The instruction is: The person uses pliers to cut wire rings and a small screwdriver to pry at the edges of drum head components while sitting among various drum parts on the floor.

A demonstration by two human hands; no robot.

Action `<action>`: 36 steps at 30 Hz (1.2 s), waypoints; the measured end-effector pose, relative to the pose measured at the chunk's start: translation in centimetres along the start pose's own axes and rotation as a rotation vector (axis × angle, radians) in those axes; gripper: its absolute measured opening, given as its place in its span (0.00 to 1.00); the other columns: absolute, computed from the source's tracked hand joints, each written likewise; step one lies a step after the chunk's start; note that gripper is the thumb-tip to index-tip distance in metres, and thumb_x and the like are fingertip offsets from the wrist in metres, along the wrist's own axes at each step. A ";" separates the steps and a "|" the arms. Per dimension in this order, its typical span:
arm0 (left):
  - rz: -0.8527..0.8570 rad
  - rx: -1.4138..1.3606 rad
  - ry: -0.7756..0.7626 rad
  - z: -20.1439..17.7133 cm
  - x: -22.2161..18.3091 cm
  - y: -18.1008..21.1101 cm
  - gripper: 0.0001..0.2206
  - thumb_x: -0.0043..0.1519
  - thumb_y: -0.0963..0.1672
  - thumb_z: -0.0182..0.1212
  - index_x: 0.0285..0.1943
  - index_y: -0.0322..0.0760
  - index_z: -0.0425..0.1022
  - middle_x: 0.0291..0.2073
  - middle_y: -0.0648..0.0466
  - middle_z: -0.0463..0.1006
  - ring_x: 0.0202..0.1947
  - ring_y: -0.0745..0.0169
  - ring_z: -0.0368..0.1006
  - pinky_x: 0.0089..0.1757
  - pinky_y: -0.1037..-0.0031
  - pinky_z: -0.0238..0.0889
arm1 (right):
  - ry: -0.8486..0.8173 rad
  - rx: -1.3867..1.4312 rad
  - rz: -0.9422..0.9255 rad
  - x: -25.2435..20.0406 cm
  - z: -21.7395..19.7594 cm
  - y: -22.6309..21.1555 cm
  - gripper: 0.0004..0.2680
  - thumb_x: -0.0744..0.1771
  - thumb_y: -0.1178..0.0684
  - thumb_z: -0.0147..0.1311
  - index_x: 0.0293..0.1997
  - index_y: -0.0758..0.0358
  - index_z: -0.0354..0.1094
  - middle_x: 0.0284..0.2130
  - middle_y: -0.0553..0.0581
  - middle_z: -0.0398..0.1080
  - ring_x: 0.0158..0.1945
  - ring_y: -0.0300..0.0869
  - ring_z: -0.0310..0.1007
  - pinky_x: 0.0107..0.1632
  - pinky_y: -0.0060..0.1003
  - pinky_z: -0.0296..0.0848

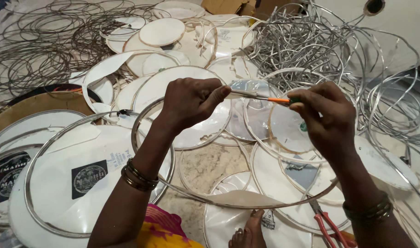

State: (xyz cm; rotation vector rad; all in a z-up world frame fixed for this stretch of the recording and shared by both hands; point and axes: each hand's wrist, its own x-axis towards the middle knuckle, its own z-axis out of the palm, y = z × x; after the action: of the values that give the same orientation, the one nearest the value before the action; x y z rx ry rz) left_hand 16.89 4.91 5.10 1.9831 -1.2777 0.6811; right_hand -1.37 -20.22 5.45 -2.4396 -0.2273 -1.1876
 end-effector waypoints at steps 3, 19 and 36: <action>0.011 0.028 0.013 0.1 0.0 -0.1 0.22 0.70 0.54 0.54 0.24 0.43 0.73 0.13 0.54 0.68 0.15 0.51 0.68 0.22 0.61 0.56 | -0.077 0.115 0.132 1.0 -0.2 0.8 0.08 0.67 0.61 0.63 0.50 0.62 0.78 0.36 0.54 0.69 0.37 0.39 0.70 0.38 0.34 0.69; 0.018 0.001 0.007 -0.2 -0.5 0.6 0.16 0.66 0.52 0.60 0.27 0.44 0.77 0.15 0.54 0.72 0.17 0.52 0.70 0.24 0.63 0.59 | -0.248 0.072 0.000 3.8 -2.0 1.0 0.06 0.66 0.56 0.61 0.47 0.60 0.77 0.37 0.53 0.73 0.37 0.38 0.73 0.38 0.33 0.72; -0.017 -0.018 -0.035 -1.1 -1.3 0.6 0.14 0.67 0.51 0.59 0.30 0.49 0.81 0.16 0.58 0.76 0.19 0.58 0.74 0.24 0.66 0.61 | -0.404 0.701 0.799 1.8 0.6 1.7 0.11 0.68 0.51 0.53 0.50 0.67 0.77 0.34 0.51 0.75 0.38 0.33 0.70 0.41 0.29 0.68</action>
State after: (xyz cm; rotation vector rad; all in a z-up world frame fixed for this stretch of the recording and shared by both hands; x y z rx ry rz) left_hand 15.75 6.29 5.03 1.9970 -1.2816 0.6266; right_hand 0.76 -21.52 6.01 -1.8041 0.1878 -0.1985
